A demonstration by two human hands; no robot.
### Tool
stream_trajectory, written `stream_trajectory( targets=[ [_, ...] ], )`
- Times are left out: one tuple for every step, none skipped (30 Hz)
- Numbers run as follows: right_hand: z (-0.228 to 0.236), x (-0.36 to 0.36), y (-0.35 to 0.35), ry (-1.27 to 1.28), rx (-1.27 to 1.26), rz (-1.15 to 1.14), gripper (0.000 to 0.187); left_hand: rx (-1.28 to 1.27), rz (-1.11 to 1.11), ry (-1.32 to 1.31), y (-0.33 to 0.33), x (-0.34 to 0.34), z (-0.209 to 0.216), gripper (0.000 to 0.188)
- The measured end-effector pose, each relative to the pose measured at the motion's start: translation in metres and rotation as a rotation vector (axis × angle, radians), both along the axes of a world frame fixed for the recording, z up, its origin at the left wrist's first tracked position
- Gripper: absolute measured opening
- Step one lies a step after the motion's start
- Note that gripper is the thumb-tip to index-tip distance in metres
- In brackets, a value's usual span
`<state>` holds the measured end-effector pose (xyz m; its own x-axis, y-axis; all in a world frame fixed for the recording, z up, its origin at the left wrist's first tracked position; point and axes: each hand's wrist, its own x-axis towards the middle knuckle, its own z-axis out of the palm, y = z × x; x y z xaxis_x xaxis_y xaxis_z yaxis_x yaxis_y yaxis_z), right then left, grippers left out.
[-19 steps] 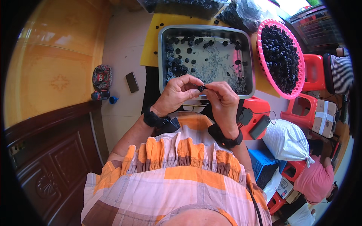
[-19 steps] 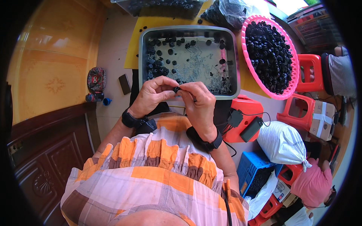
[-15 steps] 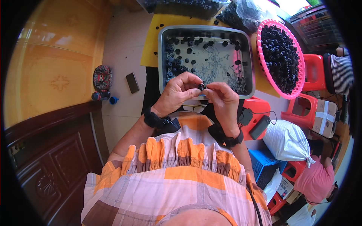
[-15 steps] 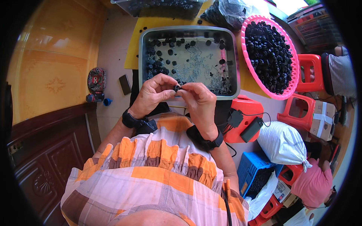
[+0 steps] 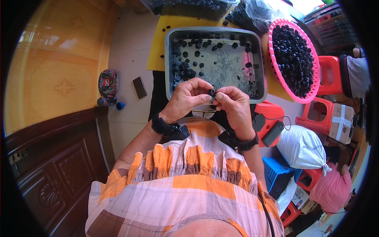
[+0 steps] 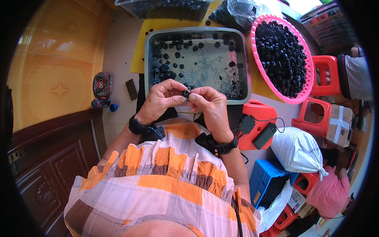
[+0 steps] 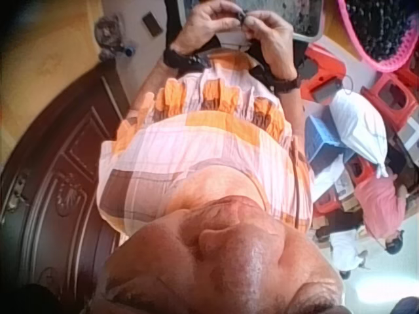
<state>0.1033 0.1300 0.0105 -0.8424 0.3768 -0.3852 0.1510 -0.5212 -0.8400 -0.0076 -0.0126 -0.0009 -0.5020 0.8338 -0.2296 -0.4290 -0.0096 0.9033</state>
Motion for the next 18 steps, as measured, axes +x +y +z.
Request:
stream_trajectory(
  targets=[
    [0.000,0.000,0.000,0.001,-0.001,0.000,0.008,0.037,0.025,0.005,0.001,0.001,-0.002,0.029],
    [-0.001,0.000,0.001,-0.026,-0.026,0.009,0.009,0.074,0.051,0.010,0.001,0.001,-0.003,0.032],
    [-0.001,0.000,0.001,-0.053,-0.052,0.018,0.010,0.074,0.051,0.011,0.001,0.001,-0.003,0.032],
    [-0.003,0.000,0.002,-0.053,-0.052,0.017,0.010,0.058,0.047,0.050,0.002,0.001,-0.002,0.036],
    [-0.006,0.001,0.002,-0.047,-0.070,0.024,0.011,0.042,0.044,0.089,0.002,0.001,-0.001,0.039],
    [-0.008,0.001,0.002,-0.041,-0.089,0.032,0.012,0.041,0.044,0.090,0.002,0.002,-0.001,0.039],
    [-0.008,0.001,0.003,-0.041,-0.090,0.032,0.012,0.042,0.038,0.101,0.003,0.002,-0.001,0.041],
    [-0.009,0.001,0.004,-0.039,-0.116,0.043,0.012,0.041,0.034,0.112,0.003,0.002,-0.001,0.042],
    [-0.009,0.001,0.004,-0.038,-0.143,0.054,0.012,0.039,0.034,0.113,0.004,0.003,-0.001,0.042],
    [-0.008,0.001,0.004,-0.038,-0.137,0.054,0.012,0.027,0.037,0.146,0.004,0.003,-0.001,0.043],
    [-0.007,0.002,0.004,-0.040,-0.178,0.064,0.011,0.015,0.041,0.178,0.003,0.004,0.000,0.043],
    [-0.005,0.002,0.003,-0.042,-0.219,0.075,0.011,0.022,0.041,0.178,0.003,0.003,0.001,0.043],
    [-0.006,0.002,0.004,-0.041,-0.221,0.077,0.011,-0.027,0.042,0.258,0.003,0.004,0.003,0.043],
    [-0.007,0.001,0.005,-0.036,-0.251,0.086,0.011,-0.075,0.042,0.337,0.003,0.004,0.004,0.043],
    [-0.007,0.001,0.006,-0.031,-0.281,0.095,0.010,-0.075,0.044,0.338,0.004,0.004,0.006,0.043],
    [-0.007,0.002,0.006,-0.032,-0.281,0.096,0.010,-0.081,0.042,0.386,0.004,0.004,0.008,0.043],
    [-0.008,0.002,0.007,-0.025,-0.288,0.114,0.010,-0.085,0.041,0.434,0.004,0.004,0.009,0.042],
    [-0.009,0.002,0.007,-0.018,-0.295,0.132,0.010,-0.084,0.043,0.434,0.003,0.005,0.009,0.042]
  ],
)
